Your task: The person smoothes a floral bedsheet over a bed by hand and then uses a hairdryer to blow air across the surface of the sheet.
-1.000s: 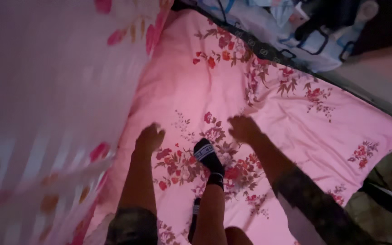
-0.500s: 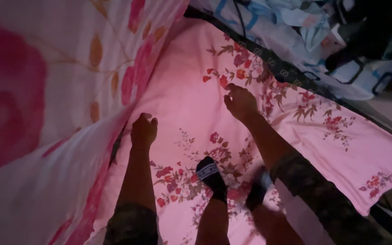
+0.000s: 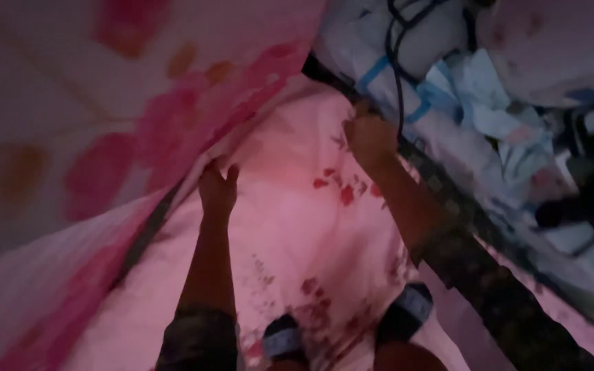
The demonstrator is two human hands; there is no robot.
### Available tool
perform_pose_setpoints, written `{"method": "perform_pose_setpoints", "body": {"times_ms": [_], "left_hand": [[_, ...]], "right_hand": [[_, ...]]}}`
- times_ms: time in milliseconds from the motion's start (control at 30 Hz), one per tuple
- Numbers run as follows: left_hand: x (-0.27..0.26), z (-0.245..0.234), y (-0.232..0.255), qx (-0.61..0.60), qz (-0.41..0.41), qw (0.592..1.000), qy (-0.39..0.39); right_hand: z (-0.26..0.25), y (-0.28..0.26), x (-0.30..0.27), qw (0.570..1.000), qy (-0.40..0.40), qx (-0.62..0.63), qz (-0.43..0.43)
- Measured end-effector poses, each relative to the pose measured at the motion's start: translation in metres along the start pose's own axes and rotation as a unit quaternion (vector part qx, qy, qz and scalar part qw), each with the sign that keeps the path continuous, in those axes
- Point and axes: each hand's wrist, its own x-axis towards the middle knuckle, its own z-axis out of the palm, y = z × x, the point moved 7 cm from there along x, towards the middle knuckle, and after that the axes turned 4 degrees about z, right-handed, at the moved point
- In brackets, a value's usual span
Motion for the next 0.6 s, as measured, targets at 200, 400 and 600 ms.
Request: {"method": "perform_pose_setpoints", "body": {"times_ms": [200, 400, 600], "left_hand": [[0.021, 0.067, 0.018, 0.054, -0.125, 0.991, -0.006], [0.039, 0.084, 0.014, 0.158, -0.109, 0.975, 0.111], [0.061, 0.063, 0.029, 0.062, -0.114, 0.972, 0.198]], "right_hand": [[-0.014, 0.0, 0.023, 0.992, 0.023, 0.013, -0.122], [-0.056, -0.016, 0.041, 0.983, -0.048, -0.008, -0.176], [-0.08, -0.017, 0.054, 0.98, -0.064, -0.062, -0.176]]}}
